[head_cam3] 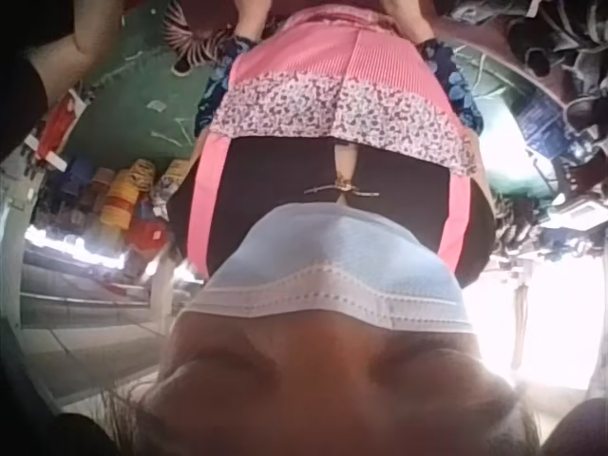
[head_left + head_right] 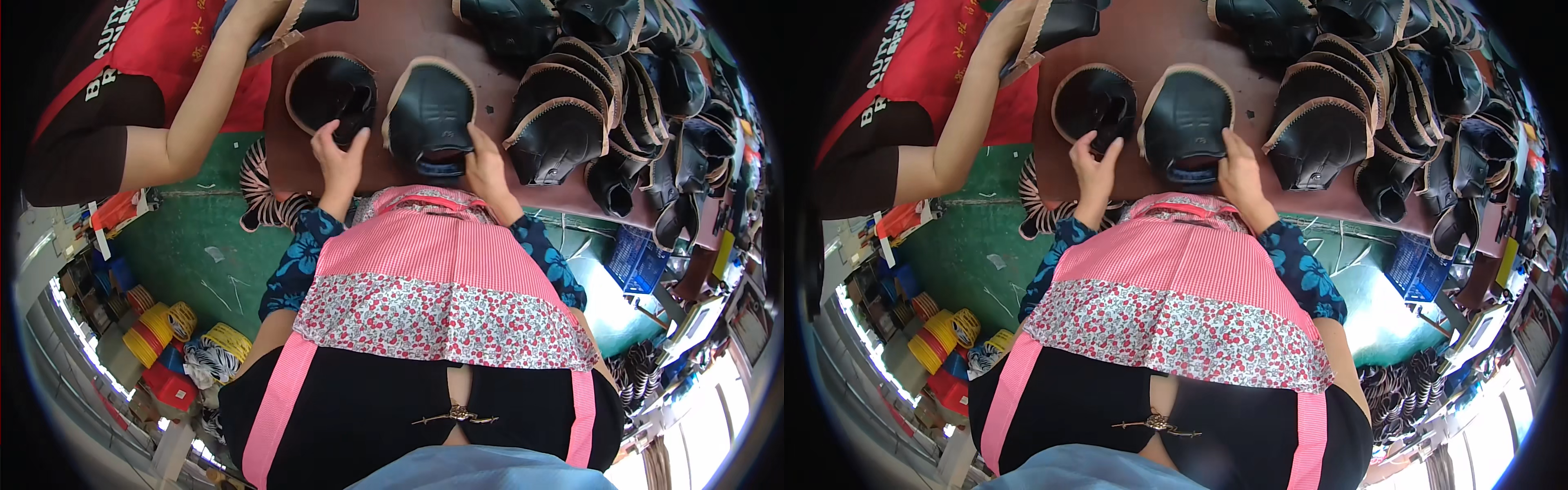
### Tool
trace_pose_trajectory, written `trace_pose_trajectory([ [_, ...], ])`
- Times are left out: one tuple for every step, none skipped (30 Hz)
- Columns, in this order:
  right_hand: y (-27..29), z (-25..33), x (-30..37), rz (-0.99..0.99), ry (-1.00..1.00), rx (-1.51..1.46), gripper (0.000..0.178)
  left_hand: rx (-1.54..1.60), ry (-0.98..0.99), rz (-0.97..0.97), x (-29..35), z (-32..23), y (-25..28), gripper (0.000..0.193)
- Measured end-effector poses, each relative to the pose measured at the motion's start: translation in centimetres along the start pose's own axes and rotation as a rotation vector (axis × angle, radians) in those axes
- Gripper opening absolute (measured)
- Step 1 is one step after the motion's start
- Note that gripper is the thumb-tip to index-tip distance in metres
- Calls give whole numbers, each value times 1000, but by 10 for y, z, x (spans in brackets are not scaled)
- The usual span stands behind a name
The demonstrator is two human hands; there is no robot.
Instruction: Inspecting and handling manufactured shoes at a quality control or finishing station.
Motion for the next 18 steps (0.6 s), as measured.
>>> trace_pose_trajectory([
  [14, 2, 3, -24, 37, -76, 56, -164, -17, 34, 9, -18, -5, 74],
  [27, 4, 8, -54, 33, -157, 56, -248, -47, 53, 17, -33, -10, 87],
  [37, 6, 13, -55, 10, -152, 58, -230, -59, 35, 17, -43, -11, 87],
  [44, 10, 16, -52, -7, -153, 58, -159, -114, 65, 14, -53, -17, 89],
  [51, 17, 20, -66, 6, -171, 60, -88, -171, 94, 12, -59, -22, 92],
  [57, 25, 22, -66, 21, -187, 61, -86, -164, 127, 8, -58, -27, 96],
  [63, 32, 24, -82, 33, -190, 61, -83, -145, 137, 5, -53, -28, 96],
  [67, 39, 26, -89, 51, -199, 63, -227, -200, 132, 4, -52, -29, 85],
  [71, 43, 28, -99, 52, -211, 65, -380, -238, 148, 4, -48, -30, 76],
  [76, 49, 29, -106, 78, -208, 65, -370, -264, 117, 2, -45, -24, 76],
  [81, 55, 31, -114, 129, -210, 67, -448, -320, 140, 0, -44, -23, 64],
  [87, 60, 34, -120, 168, -214, 68, -541, -332, 208, -1, -40, -23, 56],
  [92, 62, 37, -111, 179, -198, 71, -497, -406, 163, -3, -47, -16, 47],
  [98, 63, 40, -120, 189, -190, 71, -526, -472, 117, -8, -56, -6, 48],
  [103, 65, 43, -106, 196, -193, 72, -601, -440, 157, -15, -58, -1, 48],
  [108, 67, 46, -90, 206, -199, 74, -599, -436, 67, -19, -71, 12, 43],
  [114, 71, 47, -97, 215, -199, 74, -434, -460, -39, -19, -91, 26, 39],
  [120, 74, 49, -98, 212, -205, 75, -291, -426, -86, -18, -109, 33, 35],
])
Point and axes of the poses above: each hand's wrist, its own x-axis away from the middle knuckle, its own y-axis out of the back of the hand, z = x × y, the point moved 8 cm from there along -x, towards the middle knuckle, and after that the axes turned 1 degree about z, right-handed, at the moved point
